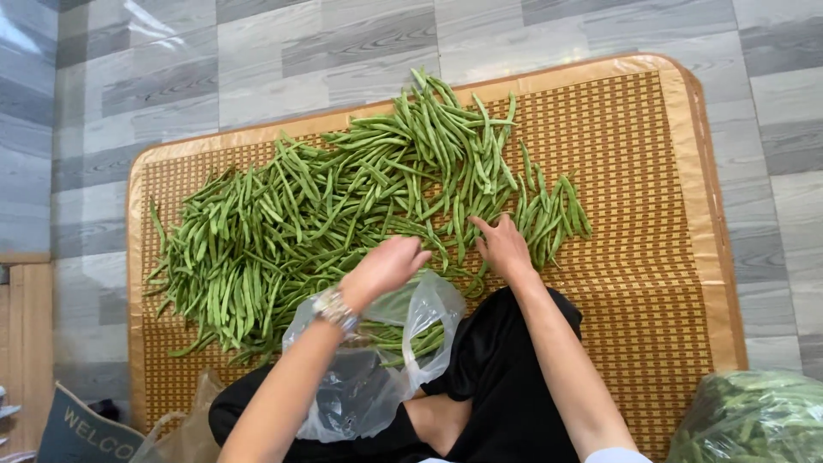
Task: Bagging green beans from a pile on a mat into a plastic bag.
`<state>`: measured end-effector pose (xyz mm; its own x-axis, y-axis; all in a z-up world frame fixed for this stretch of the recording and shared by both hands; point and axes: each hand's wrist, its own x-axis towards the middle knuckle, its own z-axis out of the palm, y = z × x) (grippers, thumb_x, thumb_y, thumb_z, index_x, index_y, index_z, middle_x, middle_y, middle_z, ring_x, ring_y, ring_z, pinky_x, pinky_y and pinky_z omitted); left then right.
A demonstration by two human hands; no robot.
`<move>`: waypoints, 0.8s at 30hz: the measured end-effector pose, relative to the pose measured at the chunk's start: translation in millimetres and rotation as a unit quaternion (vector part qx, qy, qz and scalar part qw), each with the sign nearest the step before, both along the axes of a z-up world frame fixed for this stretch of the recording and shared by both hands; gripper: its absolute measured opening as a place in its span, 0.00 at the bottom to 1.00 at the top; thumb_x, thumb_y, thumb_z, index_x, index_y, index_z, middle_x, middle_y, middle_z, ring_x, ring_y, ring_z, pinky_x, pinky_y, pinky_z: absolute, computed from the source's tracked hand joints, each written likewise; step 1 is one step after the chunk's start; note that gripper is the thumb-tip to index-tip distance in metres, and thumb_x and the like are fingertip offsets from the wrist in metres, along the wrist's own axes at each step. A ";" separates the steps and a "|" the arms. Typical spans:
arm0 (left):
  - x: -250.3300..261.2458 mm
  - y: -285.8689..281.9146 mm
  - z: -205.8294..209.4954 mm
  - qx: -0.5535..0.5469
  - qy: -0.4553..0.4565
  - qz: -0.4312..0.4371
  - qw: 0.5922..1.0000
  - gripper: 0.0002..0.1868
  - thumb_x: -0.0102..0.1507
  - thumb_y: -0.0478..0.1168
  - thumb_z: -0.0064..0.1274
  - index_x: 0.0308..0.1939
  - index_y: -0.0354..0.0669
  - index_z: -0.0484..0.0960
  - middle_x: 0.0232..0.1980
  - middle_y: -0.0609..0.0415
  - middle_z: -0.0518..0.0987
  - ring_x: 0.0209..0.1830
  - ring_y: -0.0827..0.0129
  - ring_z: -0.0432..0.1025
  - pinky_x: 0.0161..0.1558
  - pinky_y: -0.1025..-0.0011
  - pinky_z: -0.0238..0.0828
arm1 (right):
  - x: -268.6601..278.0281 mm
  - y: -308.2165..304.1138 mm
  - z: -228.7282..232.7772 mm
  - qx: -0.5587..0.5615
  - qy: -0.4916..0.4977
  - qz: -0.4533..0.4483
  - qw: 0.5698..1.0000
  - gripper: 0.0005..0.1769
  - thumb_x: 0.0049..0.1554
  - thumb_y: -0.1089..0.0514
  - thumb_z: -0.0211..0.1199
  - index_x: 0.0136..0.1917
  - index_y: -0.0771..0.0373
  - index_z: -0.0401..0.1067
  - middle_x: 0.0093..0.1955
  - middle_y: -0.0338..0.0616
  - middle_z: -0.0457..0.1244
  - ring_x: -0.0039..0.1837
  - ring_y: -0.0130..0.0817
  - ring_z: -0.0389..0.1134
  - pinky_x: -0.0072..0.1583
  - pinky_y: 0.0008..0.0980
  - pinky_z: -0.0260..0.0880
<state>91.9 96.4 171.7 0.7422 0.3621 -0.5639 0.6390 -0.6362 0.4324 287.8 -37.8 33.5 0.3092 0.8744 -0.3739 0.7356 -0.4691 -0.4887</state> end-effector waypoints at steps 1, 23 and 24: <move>11.9 -0.5 -22.1 -0.001 0.000 -0.003 1.000 0.21 0.67 0.54 0.44 0.36 0.39 0.78 0.37 0.37 0.81 0.44 0.41 0.77 0.44 0.47 0.74 | 0.3 0.0 -3.8 -0.001 0.000 -0.003 1.000 0.23 0.69 0.52 0.50 0.76 0.47 0.62 0.56 0.55 0.56 0.53 0.46 0.67 0.42 0.38 0.67; 85.6 -34.0 -211.3 0.149 -0.029 0.114 0.982 0.13 0.60 0.41 0.53 0.30 0.33 0.84 0.30 0.38 0.82 0.37 0.42 0.80 0.37 0.49 0.79 | 10.2 7.0 -23.2 0.046 0.149 -0.121 0.980 0.09 0.65 0.61 0.54 0.59 0.60 0.63 0.42 0.56 0.70 0.45 0.51 0.74 0.46 0.52 0.72; 85.7 -34.9 -206.5 0.146 -0.032 0.128 0.980 0.12 0.60 0.39 0.51 0.31 0.32 0.84 0.31 0.37 0.82 0.38 0.41 0.80 0.38 0.49 0.78 | 10.1 7.7 -25.0 0.038 0.152 -0.123 0.980 0.10 0.66 0.63 0.53 0.61 0.60 0.62 0.41 0.56 0.70 0.43 0.49 0.74 0.45 0.50 0.71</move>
